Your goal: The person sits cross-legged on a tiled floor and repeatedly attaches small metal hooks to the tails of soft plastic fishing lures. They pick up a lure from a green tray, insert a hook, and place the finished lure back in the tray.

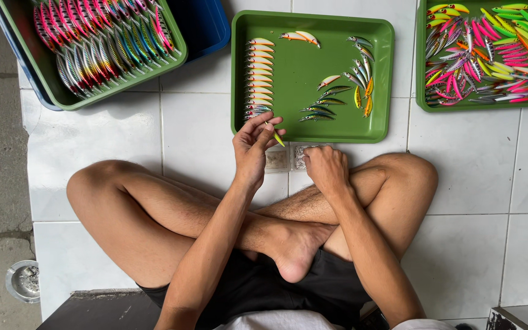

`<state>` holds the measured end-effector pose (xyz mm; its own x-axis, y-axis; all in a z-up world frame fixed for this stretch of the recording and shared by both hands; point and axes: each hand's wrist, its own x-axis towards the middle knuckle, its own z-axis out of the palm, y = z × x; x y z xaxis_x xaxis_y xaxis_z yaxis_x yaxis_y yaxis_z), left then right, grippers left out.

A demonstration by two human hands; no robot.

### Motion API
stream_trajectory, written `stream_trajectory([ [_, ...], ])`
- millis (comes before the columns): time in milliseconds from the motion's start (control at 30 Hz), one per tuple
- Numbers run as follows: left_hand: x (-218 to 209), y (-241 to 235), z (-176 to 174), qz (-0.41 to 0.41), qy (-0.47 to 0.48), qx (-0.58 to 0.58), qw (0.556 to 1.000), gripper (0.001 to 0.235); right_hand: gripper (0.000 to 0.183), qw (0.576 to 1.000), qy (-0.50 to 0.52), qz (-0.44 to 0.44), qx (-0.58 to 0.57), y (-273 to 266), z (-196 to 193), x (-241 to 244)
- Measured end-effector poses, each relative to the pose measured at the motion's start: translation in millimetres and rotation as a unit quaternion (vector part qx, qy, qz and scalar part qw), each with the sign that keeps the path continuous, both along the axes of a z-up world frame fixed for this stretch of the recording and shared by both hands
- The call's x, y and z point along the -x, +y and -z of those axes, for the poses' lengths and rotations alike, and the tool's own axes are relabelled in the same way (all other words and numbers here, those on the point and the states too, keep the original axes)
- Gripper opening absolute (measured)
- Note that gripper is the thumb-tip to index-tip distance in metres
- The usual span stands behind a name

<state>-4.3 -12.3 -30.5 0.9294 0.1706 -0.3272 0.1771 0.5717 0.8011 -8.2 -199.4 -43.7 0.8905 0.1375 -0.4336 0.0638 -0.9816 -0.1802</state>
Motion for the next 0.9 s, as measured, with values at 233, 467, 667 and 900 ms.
stream_trajectory([
  [233,0,1,1,0.004,0.001,0.002,1.0,0.027,0.018,1.0,0.009,-0.01,-0.009,2,-7,-1],
  [467,1,-1,1,0.007,0.006,0.002,1.0,0.027,0.018,0.999,-0.007,-0.042,0.016,2,2,5],
  [667,2,0,1,0.004,0.005,0.004,1.0,0.027,0.013,0.991,0.01,0.008,-0.131,5,-50,1],
  [900,1,-4,7,0.012,-0.001,0.003,1.0,0.026,0.011,0.894,0.04,0.151,-0.419,-27,-29,3],
])
